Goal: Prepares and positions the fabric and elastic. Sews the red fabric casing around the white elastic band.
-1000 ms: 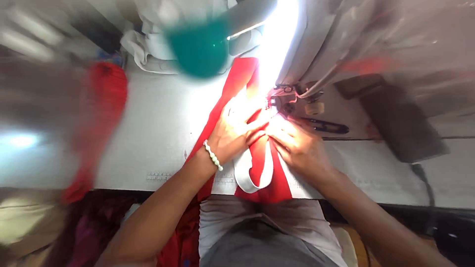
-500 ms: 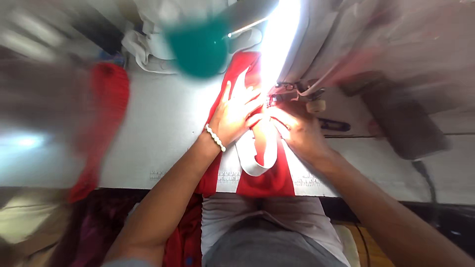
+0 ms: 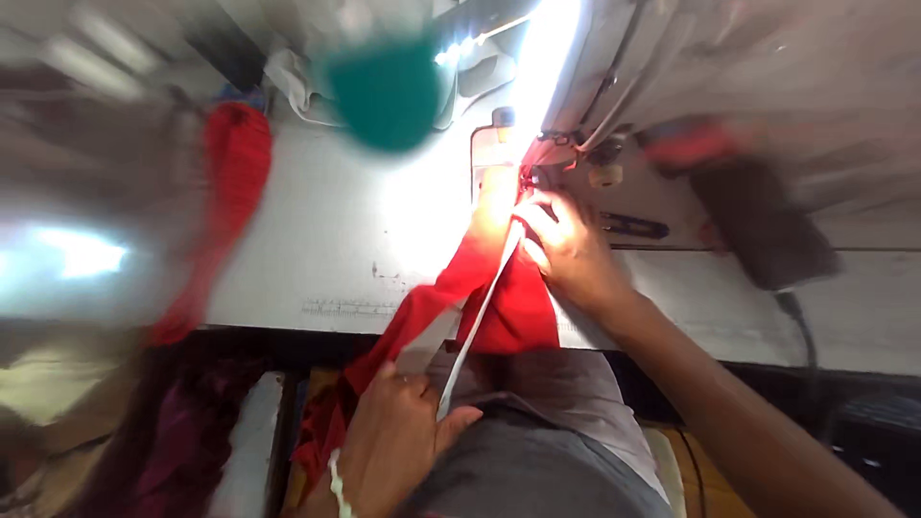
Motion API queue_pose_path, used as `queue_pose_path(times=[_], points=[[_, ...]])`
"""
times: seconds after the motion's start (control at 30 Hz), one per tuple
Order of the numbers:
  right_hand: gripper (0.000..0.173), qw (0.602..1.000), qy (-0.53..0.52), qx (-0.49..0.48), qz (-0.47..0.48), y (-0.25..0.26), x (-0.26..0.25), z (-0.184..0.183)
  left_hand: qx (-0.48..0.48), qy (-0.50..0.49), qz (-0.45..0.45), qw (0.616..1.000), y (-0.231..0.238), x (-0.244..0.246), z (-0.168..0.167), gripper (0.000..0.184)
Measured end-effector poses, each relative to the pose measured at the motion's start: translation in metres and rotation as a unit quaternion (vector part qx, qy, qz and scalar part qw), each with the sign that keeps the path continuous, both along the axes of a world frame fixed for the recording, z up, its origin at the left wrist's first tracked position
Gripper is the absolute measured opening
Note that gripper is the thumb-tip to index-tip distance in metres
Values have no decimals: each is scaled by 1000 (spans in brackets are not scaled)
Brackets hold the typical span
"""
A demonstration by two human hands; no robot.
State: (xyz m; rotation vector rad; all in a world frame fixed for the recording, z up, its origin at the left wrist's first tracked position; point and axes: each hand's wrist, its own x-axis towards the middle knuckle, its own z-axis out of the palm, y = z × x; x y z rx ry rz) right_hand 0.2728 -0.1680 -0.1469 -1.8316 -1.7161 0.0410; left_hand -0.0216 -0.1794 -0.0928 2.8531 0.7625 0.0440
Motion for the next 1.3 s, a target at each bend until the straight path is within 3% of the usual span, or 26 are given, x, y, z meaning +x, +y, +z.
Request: queue_pose_path(times=[0.1, 0.2, 0.4, 0.5, 0.57, 0.63, 0.73, 0.8, 0.87, 0.97, 1.0, 1.07, 1.13, 1.2, 1.3], points=[[38, 1000, 16, -7, -23, -24, -21, 10, -120, 3, 112, 986, -15, 8, 14, 56], [36, 998, 52, -12, -46, -49, -41, 14, -164, -33, 205, 964, -6, 29, 3, 45], [45, 987, 129, 21, -95, -88, -75, 12, -297, 0, 270, 916, 0, 41, 0, 39], [50, 980, 176, 12, -92, -99, -86, 15, -298, -15, 285, 911, -8, 40, -5, 35], [59, 961, 264, -15, -82, -103, -90, 18, -316, -42, 309, 896, -12, 43, -17, 33], [66, 905, 418, -54, -63, -107, -95, 19, -341, -107, 336, 871, -13, 43, -36, 24], [63, 853, 518, -25, -56, -115, -99, 16, -333, -214, 273, 877, -16, 38, -43, 13], [53, 867, 496, 1, -46, -121, -97, 11, -238, -274, 192, 912, -22, 34, -41, 12], [32, 889, 458, 11, -29, -125, -93, 7, -158, -312, 120, 929, -23, 34, -34, 19], [26, 890, 455, -1, -24, -124, -96, 6, -223, -366, 100, 898, -17, 38, -24, 11], [26, 881, 473, -7, -27, -123, -98, 7, -277, -368, 114, 881, -12, 38, -20, 7], [23, 860, 508, -10, -38, -120, -102, 10, -376, -351, 136, 847, -1, 39, -14, 29], [19, 848, 529, -18, -41, -119, -103, 12, -432, -331, 139, 827, 5, 39, -11, 34], [17, 836, 547, -20, -41, -119, -104, 12, -421, -298, 143, 845, 3, 40, -10, 36], [16, 831, 554, -13, -45, -119, -106, 12, -338, -230, 142, 902, -5, 41, -11, 42]])
